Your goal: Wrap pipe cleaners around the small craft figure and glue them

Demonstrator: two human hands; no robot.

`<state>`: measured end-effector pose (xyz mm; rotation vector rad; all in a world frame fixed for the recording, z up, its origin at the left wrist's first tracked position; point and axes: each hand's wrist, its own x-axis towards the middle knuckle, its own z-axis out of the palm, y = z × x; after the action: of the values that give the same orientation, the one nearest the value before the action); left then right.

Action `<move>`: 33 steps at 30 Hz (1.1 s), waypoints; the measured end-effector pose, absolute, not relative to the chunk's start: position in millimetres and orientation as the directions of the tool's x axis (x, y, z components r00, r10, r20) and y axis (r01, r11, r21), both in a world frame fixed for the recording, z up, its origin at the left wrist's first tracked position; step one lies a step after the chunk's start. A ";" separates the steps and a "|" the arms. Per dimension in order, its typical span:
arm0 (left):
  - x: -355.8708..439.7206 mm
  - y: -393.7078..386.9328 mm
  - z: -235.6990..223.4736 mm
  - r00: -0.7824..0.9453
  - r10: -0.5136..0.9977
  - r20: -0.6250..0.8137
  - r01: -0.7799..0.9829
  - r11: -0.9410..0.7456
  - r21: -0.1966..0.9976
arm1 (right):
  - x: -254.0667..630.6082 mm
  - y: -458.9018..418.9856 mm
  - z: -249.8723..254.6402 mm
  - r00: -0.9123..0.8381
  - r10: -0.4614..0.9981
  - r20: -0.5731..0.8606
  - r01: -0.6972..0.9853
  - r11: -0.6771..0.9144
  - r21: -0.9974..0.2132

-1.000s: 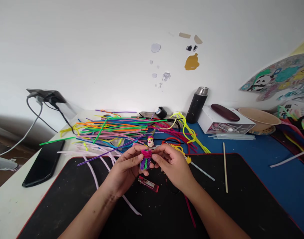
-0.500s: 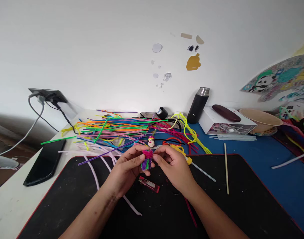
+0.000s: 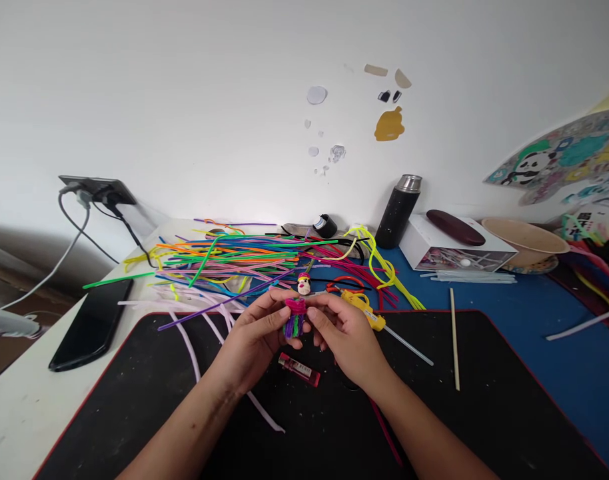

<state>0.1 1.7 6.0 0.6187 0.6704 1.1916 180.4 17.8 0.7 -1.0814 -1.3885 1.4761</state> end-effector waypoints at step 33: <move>5.2 -2.3 7.7 0.135 0.975 -0.175 -0.522 0.220 0.824 | 179.7 18.9 1.7 -0.288 0.957 -0.030 -0.059 -0.049 -0.997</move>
<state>5.2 -2.3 7.7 0.6858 0.8269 1.2174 179.7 18.9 1.7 -1.0371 -1.3500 1.4809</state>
